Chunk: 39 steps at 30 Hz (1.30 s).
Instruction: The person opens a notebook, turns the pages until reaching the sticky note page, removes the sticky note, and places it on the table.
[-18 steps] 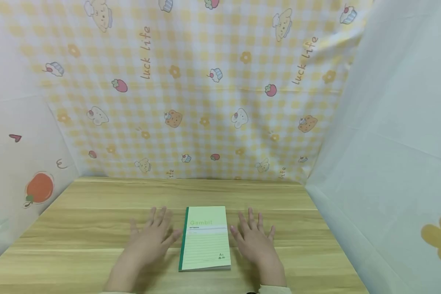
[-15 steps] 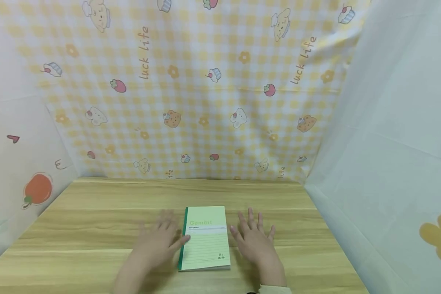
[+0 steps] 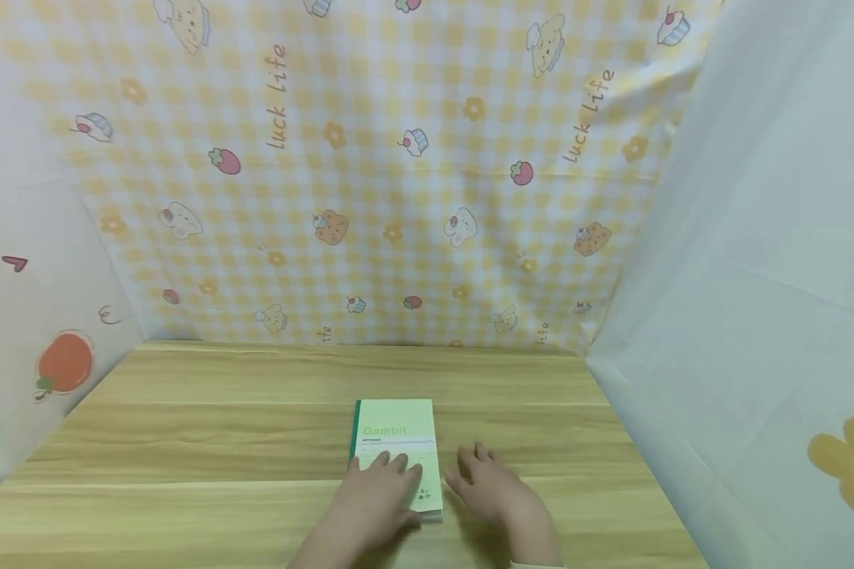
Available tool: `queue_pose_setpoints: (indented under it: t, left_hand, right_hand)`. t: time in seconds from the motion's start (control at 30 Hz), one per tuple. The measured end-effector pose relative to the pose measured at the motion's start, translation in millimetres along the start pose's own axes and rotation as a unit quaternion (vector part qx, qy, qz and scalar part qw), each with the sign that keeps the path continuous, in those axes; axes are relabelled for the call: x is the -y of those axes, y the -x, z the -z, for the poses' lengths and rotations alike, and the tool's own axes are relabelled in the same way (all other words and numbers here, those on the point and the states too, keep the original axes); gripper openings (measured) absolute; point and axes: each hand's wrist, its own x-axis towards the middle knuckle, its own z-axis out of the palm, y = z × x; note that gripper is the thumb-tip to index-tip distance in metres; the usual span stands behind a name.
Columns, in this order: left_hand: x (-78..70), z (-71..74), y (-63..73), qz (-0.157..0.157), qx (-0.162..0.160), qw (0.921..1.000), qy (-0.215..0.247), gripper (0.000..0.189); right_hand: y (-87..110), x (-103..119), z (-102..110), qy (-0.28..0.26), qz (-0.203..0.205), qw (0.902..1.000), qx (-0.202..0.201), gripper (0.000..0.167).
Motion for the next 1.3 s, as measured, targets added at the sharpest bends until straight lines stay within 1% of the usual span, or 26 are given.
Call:
queue_pose_setpoints:
  t: [0.07,0.13,0.17,0.2,0.3,0.33,0.4,0.43,0.5,0.53,0.6,0.63,0.7,0.77,0.8,0.87,0.9,0.93,1.0,1.07,1.13,1.23,1.3]
  left_hand:
    - [1.6,4.5,4.3,-0.008,-0.006,0.9999,0.007,0.062]
    - [2.8,13.1,13.1,-0.016,-0.018,0.9996,0.016,0.058]
    - [3.5,18.7,18.3,-0.023,-0.031,0.9991,0.016,0.059]
    - [4.7,23.9,23.7,-0.031,-0.048,0.9982,0.015,0.062]
    - [10.7,38.0,38.7,-0.053,-0.103,0.9931,0.018,0.087]
    - [14.2,42.0,42.3,-0.06,-0.124,0.9904,0.01,0.095]
    - [22.1,47.8,48.3,-0.063,-0.161,0.9848,-0.014,0.1]
    - [26.4,50.5,50.6,-0.057,-0.171,0.9832,-0.032,0.101]
    - [35.6,52.7,54.3,-0.039,-0.189,0.9774,-0.087,0.091]
    - [39.7,52.4,55.8,-0.029,-0.195,0.9736,-0.115,0.083]
    - [46.7,48.2,58.2,-0.006,-0.197,0.9685,-0.153,0.064]
    - [48.9,45.3,59.3,0.004,-0.194,0.9669,-0.165,0.054]
    - [51.2,37.1,60.5,0.028,-0.184,0.968,-0.168,0.035]
    - [51.6,28.2,59.9,0.055,-0.158,0.9753,-0.144,0.025]
    - [51.4,24.0,58.9,0.067,-0.137,0.9807,-0.123,0.025]
    - [50.7,17.4,56.0,0.091,-0.086,0.9898,-0.069,0.032]
    - [50.6,14.8,53.9,0.101,-0.06,0.9924,-0.037,0.034]
    - [50.7,12.8,51.8,0.11,-0.035,0.9932,-0.002,0.037]
    - [51.3,9.6,48.1,0.128,0.006,0.9903,0.054,0.043]
    - [52.3,8.5,45.3,0.14,0.03,0.986,0.086,0.046]
    - [53.0,8.9,44.0,0.146,0.041,0.983,0.104,0.049]
    - [52.2,11.5,43.3,0.151,0.05,0.9797,0.123,0.055]
    - [50.2,13.4,42.2,0.154,0.051,0.9781,0.131,0.061]
  right_hand:
    - [0.9,-1.0,-1.1,-0.003,0.0,1.0,0.001,0.059]
    - [1.0,-0.6,-3.4,0.002,0.004,1.0,0.001,0.06]
    - [1.5,0.8,-4.7,0.006,0.004,1.0,0.002,0.062]
    - [1.6,1.9,-6.6,0.016,0.004,0.9999,0.002,0.065]
    - [1.5,7.1,-11.7,0.04,-0.004,0.9992,-0.005,0.073]
    - [1.3,8.9,-12.9,0.049,-0.006,0.9987,-0.01,0.074]
    - [0.3,11.0,-14.7,0.055,-0.012,0.9981,-0.023,0.072]
    - [-0.1,12.1,-14.7,0.054,-0.013,0.998,-0.029,0.071]
    - [-0.9,12.8,-14.5,0.052,-0.013,0.9978,-0.039,0.068]
    - [-1.2,12.8,-14.0,0.05,-0.012,0.9978,-0.042,0.067]
    - [-1.5,11.9,-13.2,0.045,-0.012,0.998,-0.042,0.067]
    - [-1.5,11.4,-12.7,0.043,-0.011,0.9982,-0.042,0.067]
    - [-1.7,10.5,-12.1,0.039,-0.008,0.9984,-0.039,0.067]
    - [-2.5,10.2,-11.6,0.039,-0.003,0.9985,-0.038,0.066]
    - [-3.1,10.4,-11.4,0.041,0.002,0.9984,-0.039,0.065]
    - [-4.2,11.5,-10.9,0.046,0.007,0.9982,-0.038,0.063]
    - [-5.0,11.9,-10.7,0.049,0.008,0.998,-0.038,0.062]
    - [-5.7,12.5,-10.3,0.051,0.009,0.998,-0.037,0.06]
    - [-7.0,13.8,-9.7,0.054,0.01,0.9979,-0.034,0.058]
    - [-8.5,14.6,-9.1,0.056,0.012,0.998,-0.029,0.056]
    - [-9.7,15.5,-8.0,0.056,0.016,0.9981,-0.022,0.051]
    - [-11.4,16.2,-7.0,0.059,0.032,0.9977,-0.011,0.035]
    - [-12.0,16.7,-7.1,0.058,0.038,0.9976,-0.006,0.033]
